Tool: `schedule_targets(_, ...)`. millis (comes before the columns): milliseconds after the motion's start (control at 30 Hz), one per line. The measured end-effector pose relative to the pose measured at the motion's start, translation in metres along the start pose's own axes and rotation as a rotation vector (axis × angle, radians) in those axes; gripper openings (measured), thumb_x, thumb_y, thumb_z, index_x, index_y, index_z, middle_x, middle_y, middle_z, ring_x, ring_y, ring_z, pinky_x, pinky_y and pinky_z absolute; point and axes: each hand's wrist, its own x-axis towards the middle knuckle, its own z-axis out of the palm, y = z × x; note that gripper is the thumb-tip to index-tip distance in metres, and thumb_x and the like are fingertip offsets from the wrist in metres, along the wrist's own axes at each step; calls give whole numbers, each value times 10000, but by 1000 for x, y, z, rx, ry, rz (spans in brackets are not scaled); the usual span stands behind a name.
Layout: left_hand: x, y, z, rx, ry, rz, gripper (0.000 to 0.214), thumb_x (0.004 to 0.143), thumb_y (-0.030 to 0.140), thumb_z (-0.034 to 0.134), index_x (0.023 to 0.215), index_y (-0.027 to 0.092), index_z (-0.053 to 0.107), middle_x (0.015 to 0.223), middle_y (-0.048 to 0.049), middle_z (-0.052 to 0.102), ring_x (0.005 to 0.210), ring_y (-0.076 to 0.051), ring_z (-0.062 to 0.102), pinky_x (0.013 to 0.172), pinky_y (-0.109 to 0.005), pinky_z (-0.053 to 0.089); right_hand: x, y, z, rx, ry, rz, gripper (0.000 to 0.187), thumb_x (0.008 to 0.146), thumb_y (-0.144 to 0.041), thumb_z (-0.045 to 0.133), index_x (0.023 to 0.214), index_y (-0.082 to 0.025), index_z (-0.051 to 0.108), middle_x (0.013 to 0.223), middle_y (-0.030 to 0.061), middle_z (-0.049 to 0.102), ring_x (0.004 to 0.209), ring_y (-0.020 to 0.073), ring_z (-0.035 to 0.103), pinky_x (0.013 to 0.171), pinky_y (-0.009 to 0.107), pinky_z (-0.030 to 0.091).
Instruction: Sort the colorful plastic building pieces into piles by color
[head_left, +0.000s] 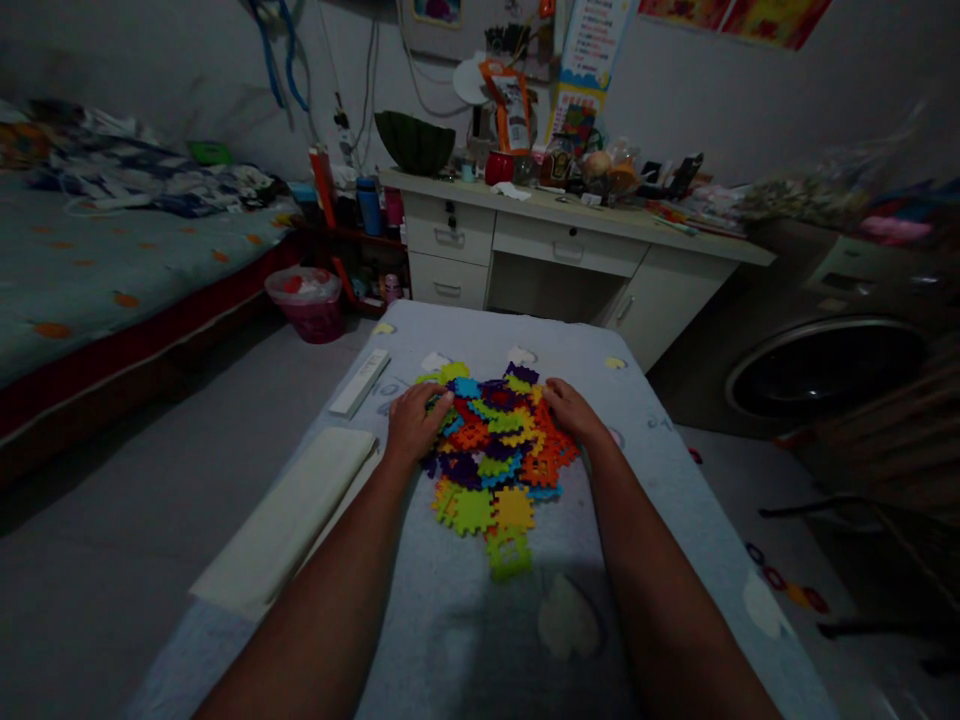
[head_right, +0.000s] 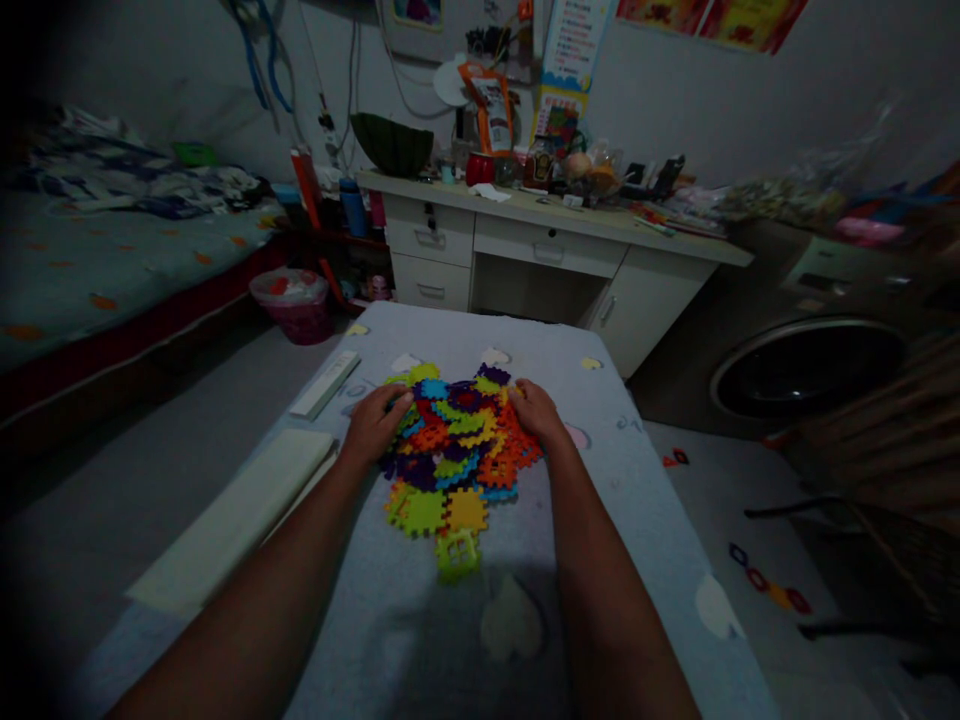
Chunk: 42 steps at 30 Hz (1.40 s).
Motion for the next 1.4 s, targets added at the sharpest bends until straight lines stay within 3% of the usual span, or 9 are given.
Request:
schedule_targets(233, 2, -6, 1, -72, -4, -12, 434, 907, 554, 455, 1029, 215, 697, 1129, -76, 710, 1109, -255, 622, 995, -407, 450, 9, -48, 17, 179, -240, -202, 401, 926, -339, 458, 1251, -168, 618, 1296, 84, 641, 1179, 203, 587, 1050, 367, 430)
schedule_targets(400, 3, -9, 2, -115, -1, -42, 432, 904, 551, 466, 1040, 214, 700, 1139, -75, 713, 1123, -259, 622, 1017, -422, 446, 3, -69, 3, 100, -224, -365, 492, 915, -401, 521, 1348, -172, 566, 1393, 117, 567, 1282, 235, 521, 1115, 405, 367)
schedule_targets(500, 3, -9, 2, -167, 15, -83, 452, 902, 564, 470, 1053, 205, 699, 1141, -74, 716, 1119, -257, 626, 1013, -409, 455, -27, -80, -4, -74, -180, -486, 557, 899, -496, 565, 1378, -214, 548, 1457, 125, 499, 1382, 281, 412, 1161, 491, 279)
schedule_targets(600, 3, -8, 1, -201, 23, -121, 482, 900, 578, 458, 1053, 192, 703, 1125, -76, 723, 1100, -259, 632, 994, -395, 470, -77, -89, 0, -245, -190, -562, 725, 795, -591, 682, 1419, -261, 516, 1522, 137, 418, 1429, 356, 315, 1159, 604, 211)
schedule_targets(733, 3, -6, 0, -197, 28, -125, 484, 895, 579, 456, 1049, 196, 710, 1124, -71, 727, 1088, -260, 635, 997, -395, 467, -138, -87, 16, -337, -288, -672, 931, 672, -684, 743, 1476, -318, 448, 1600, 126, 301, 1457, 406, 229, 1166, 650, 156)
schedule_targets(833, 3, -6, 0, -191, 34, -125, 470, 888, 574, 473, 1037, 199, 713, 1117, -68, 729, 1081, -260, 638, 999, -398, 464, -158, -79, 25, -411, -321, -729, 907, 681, -683, 737, 1464, -316, 464, 1604, 130, 301, 1461, 412, 220, 1167, 668, 106)
schedule_targets(967, 3, -5, 0, -179, 24, -123, 454, 886, 561, 478, 1026, 198, 711, 1120, -72, 728, 1075, -259, 641, 1002, -401, 462, -154, -75, 31, -482, -293, -771, 741, 780, -587, 701, 1427, -287, 496, 1575, 147, 352, 1456, 382, 249, 1168, 657, 90)
schedule_targets(1100, 2, -4, -1, -193, 14, -116, 456, 876, 568, 486, 1028, 199, 706, 1122, -73, 726, 1076, -256, 639, 1001, -397, 466, -137, -87, 37, -509, -199, -773, 557, 842, -419, 686, 1362, -288, 540, 1516, 131, 437, 1424, 336, 316, 1177, 618, 128)
schedule_targets(1400, 2, -8, 1, -189, 22, -112, 425, 865, 539, 506, 1039, 205, 703, 1117, -70, 723, 1054, -260, 645, 991, -408, 472, -65, -105, 46, -440, -47, -632, 391, 896, -385, 640, 1240, -199, 638, 1374, 161, 549, 1283, 307, 470, 1114, 527, 304)
